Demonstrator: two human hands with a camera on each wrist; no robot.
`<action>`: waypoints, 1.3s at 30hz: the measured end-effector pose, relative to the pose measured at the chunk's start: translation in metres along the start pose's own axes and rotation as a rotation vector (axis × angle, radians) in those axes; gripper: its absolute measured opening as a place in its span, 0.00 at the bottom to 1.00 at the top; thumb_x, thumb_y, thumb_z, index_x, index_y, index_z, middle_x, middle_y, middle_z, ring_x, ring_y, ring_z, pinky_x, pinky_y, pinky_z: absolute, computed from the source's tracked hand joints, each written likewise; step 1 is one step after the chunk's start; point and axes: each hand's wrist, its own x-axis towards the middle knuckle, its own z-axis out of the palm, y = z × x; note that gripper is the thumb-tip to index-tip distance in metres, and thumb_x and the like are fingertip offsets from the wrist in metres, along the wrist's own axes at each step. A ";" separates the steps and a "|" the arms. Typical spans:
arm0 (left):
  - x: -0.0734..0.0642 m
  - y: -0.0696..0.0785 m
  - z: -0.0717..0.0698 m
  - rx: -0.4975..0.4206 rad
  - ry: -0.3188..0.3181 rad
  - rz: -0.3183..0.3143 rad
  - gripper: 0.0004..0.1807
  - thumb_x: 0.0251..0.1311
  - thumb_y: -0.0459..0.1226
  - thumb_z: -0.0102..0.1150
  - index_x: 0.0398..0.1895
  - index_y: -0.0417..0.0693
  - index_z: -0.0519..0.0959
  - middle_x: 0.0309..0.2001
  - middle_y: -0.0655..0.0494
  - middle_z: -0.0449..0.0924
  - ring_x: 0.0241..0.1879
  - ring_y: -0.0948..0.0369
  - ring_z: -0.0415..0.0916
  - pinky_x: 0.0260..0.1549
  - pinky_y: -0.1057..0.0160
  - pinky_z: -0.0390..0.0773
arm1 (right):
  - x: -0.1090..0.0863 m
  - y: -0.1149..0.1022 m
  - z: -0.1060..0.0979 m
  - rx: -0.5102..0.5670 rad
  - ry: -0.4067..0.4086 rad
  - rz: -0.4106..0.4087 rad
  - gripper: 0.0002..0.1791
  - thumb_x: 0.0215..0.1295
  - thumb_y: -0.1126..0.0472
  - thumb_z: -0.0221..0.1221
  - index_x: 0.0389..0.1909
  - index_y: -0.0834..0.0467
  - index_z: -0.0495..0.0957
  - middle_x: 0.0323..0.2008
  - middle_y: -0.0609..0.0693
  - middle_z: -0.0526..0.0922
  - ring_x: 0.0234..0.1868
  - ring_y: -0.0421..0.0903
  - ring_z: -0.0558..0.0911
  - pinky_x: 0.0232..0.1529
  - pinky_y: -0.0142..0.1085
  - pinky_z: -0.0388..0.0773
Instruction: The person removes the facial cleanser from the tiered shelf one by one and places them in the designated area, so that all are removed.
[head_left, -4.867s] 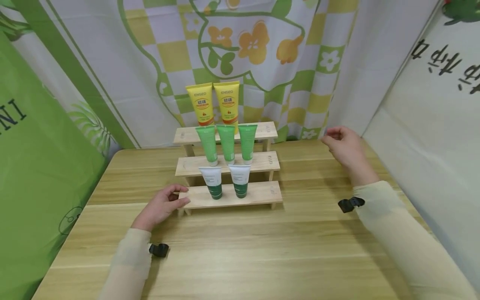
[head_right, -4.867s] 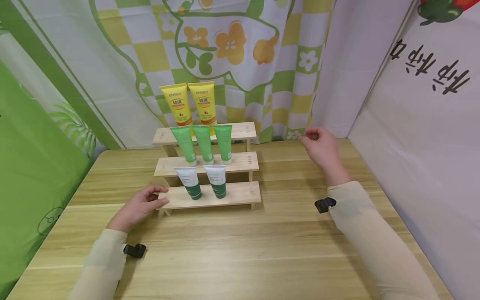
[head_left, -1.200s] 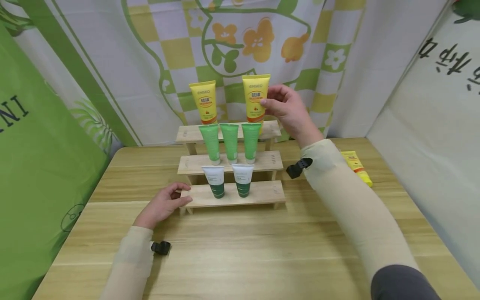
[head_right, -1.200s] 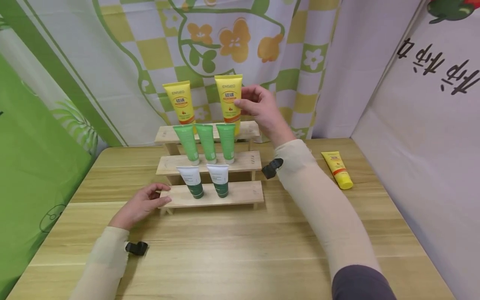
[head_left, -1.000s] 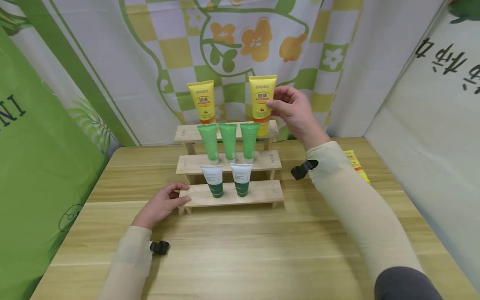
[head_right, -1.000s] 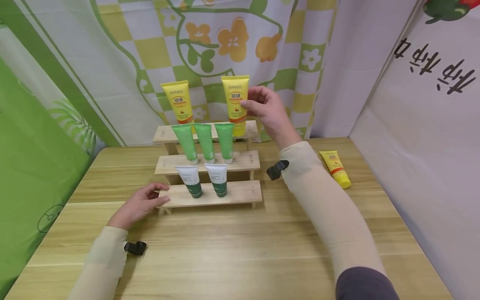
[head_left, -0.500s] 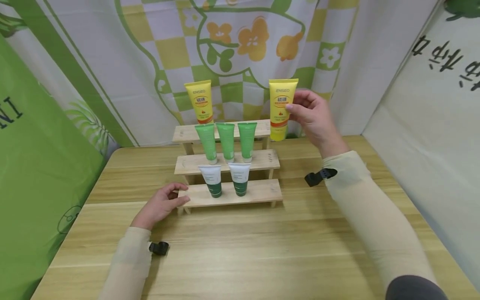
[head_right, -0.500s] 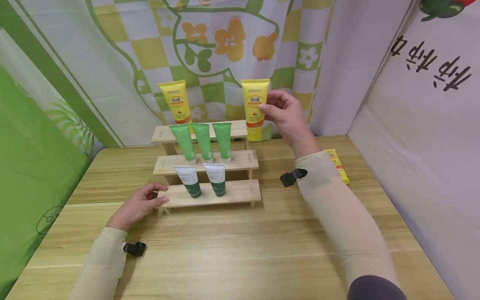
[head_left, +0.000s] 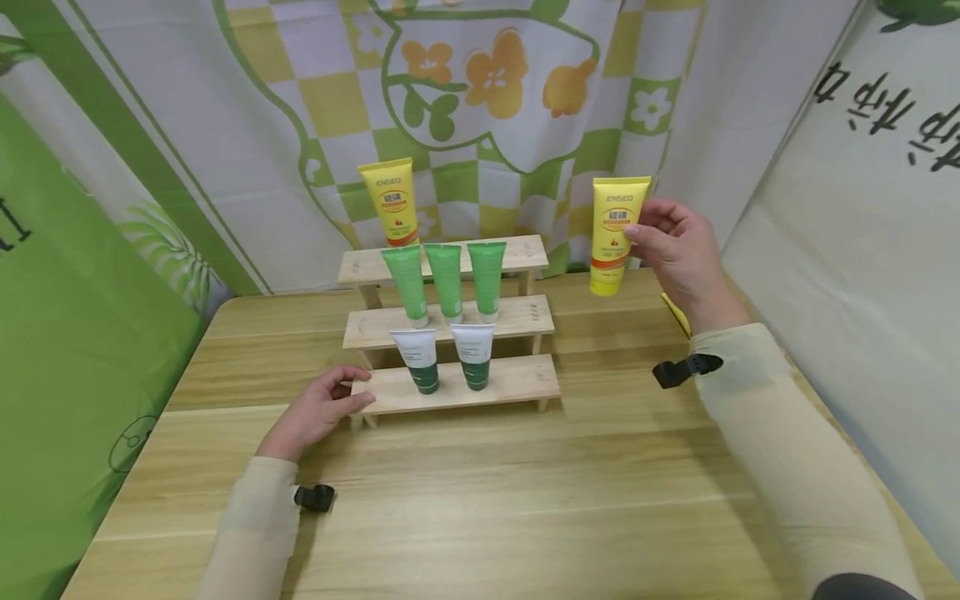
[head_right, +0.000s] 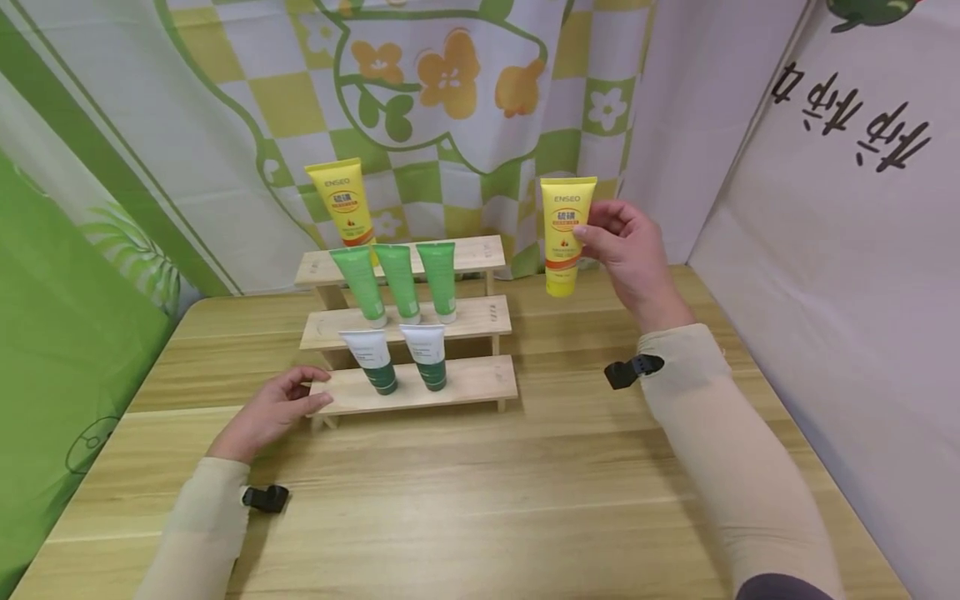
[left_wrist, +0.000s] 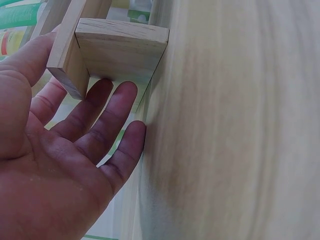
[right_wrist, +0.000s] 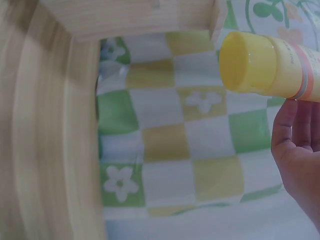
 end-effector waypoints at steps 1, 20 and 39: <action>0.000 0.000 0.000 0.000 0.002 0.001 0.25 0.57 0.52 0.62 0.53 0.51 0.72 0.52 0.49 0.72 0.40 0.56 0.68 0.36 0.63 0.73 | -0.001 0.001 -0.004 0.002 0.001 0.006 0.11 0.55 0.77 0.62 0.38 0.63 0.76 0.31 0.51 0.81 0.33 0.44 0.80 0.31 0.35 0.79; -0.001 -0.002 0.002 0.016 0.017 0.007 0.25 0.57 0.52 0.62 0.53 0.50 0.73 0.46 0.48 0.73 0.37 0.56 0.67 0.33 0.65 0.72 | -0.022 0.014 -0.064 -0.248 0.161 0.194 0.17 0.53 0.66 0.68 0.42 0.60 0.74 0.34 0.47 0.80 0.36 0.41 0.80 0.34 0.32 0.80; -0.001 -0.001 0.002 0.005 0.015 0.000 0.24 0.57 0.51 0.62 0.53 0.50 0.73 0.46 0.50 0.74 0.37 0.58 0.67 0.33 0.66 0.72 | -0.041 0.034 -0.105 -0.748 0.146 0.334 0.24 0.60 0.52 0.63 0.51 0.61 0.69 0.35 0.35 0.79 0.37 0.35 0.79 0.39 0.35 0.80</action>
